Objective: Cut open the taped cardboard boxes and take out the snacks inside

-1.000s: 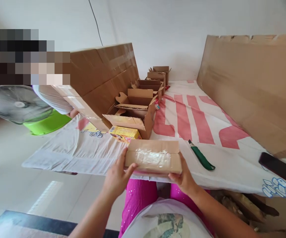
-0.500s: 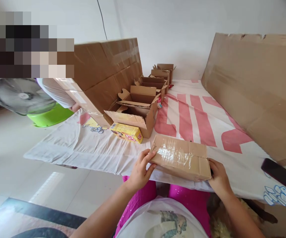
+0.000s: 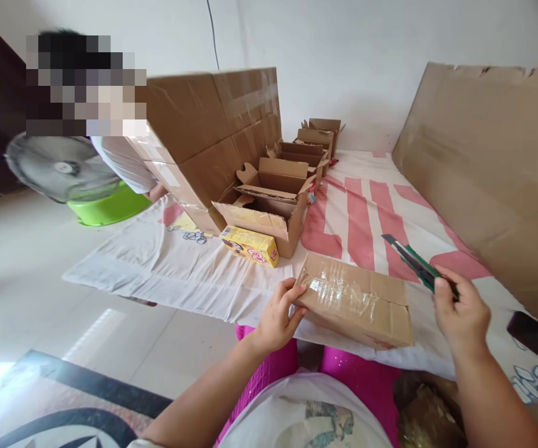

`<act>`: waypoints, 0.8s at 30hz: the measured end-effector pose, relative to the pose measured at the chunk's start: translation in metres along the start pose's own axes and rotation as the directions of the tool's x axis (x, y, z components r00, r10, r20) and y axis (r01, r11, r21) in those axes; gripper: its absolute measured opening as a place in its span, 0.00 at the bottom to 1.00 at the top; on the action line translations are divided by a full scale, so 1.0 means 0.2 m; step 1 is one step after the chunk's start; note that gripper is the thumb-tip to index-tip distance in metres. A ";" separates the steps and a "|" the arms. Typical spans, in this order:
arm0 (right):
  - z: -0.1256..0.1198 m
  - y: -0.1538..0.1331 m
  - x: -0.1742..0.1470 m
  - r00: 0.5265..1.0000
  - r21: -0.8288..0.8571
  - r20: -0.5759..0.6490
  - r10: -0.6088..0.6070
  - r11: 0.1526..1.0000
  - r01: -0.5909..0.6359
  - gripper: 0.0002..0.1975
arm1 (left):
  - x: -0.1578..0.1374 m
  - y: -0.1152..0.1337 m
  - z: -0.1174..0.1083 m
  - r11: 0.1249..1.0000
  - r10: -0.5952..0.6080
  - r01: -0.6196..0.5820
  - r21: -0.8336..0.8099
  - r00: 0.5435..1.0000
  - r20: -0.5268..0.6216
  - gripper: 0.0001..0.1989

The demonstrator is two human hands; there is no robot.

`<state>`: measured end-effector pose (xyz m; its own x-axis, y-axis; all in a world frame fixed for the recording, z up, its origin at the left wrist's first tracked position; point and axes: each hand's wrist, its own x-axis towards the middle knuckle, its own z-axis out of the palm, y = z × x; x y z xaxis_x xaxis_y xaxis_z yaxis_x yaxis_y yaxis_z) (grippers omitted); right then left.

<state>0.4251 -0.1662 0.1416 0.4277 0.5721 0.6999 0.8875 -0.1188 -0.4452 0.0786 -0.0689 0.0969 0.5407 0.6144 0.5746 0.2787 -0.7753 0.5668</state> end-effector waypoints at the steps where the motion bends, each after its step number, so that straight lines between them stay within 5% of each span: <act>1: -0.03 -0.08 0.05 0.997 0.045 0.007 -0.079 0.996 0.078 0.16 | 0.00 0.00 0.00 1.000 -0.008 0.008 0.003 1.000 0.001 0.24; 3: -0.08 -0.23 0.13 0.951 0.157 0.096 -0.293 0.948 0.276 0.12 | -0.01 0.00 0.00 1.000 -0.021 0.021 0.008 1.000 0.003 0.24; 7: -0.07 -0.46 0.21 0.766 0.330 0.237 -0.598 0.791 0.515 0.12 | -0.02 0.00 0.00 0.999 -0.049 0.048 0.014 0.999 0.010 0.24; 15: 0.02 -0.61 0.22 0.651 0.335 0.282 -0.705 0.708 0.622 0.12 | -0.03 0.00 0.01 0.998 -0.044 0.044 0.036 0.999 0.003 0.24; 24: -0.04 -0.53 0.29 0.554 0.251 0.365 -0.748 0.652 0.715 0.14 | -0.03 0.01 0.01 0.998 -0.055 0.055 0.038 0.998 -0.002 0.23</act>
<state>0.3570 -0.1261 0.2338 -0.4899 0.7019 0.5171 0.8414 0.5358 0.0700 0.0778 -0.0737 0.0940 0.5229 0.6562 0.5440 0.3375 -0.7454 0.5749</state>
